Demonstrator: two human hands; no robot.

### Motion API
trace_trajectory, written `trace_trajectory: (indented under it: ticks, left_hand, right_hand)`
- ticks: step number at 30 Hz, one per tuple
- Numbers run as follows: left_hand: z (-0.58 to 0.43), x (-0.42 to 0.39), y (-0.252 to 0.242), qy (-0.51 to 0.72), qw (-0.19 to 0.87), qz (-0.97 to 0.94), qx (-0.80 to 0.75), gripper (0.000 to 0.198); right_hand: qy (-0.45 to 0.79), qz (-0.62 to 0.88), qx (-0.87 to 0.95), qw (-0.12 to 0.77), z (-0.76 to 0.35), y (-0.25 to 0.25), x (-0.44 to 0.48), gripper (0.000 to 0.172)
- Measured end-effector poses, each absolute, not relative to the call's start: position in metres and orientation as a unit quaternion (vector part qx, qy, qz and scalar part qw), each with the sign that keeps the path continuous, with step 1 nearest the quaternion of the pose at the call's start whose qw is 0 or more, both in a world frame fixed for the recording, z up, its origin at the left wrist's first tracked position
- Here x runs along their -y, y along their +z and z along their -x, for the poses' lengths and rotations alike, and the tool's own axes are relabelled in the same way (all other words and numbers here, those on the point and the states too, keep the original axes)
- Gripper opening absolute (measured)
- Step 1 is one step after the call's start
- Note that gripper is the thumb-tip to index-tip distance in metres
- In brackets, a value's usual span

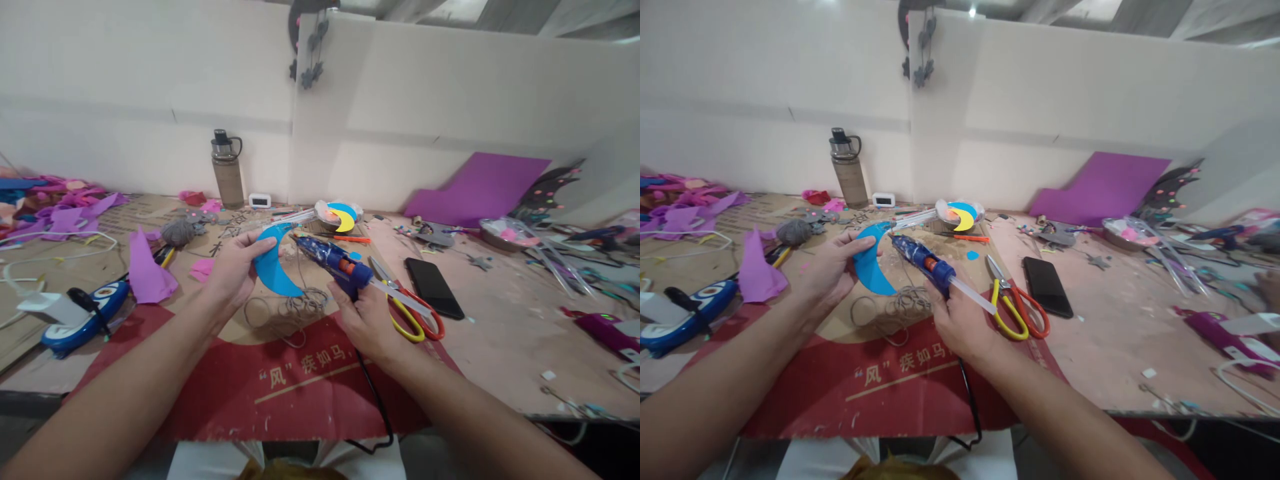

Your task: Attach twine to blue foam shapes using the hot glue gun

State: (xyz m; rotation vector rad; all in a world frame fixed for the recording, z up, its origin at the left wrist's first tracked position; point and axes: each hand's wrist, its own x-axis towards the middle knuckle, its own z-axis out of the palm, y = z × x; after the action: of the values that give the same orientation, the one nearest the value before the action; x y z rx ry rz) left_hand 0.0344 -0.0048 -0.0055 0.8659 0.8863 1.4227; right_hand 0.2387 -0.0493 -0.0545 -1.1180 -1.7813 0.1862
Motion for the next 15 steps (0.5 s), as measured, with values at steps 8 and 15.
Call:
trace_trajectory:
  ticks: [8, 15]
  left_hand:
    - [-0.0354, 0.0051, -0.008, 0.596, 0.587, -0.385, -0.389, 0.023]
    - [-0.0321, 0.0059, -0.0105, 0.633, 0.437, -0.48, -0.421, 0.02]
  right_hand:
    - [0.075, 0.473, 0.725, 0.495, -0.2378, -0.0518, 0.0487, 0.027]
    - [0.094, 0.465, 0.719, 0.508, -0.2392, -0.0528, 0.0504, 0.026]
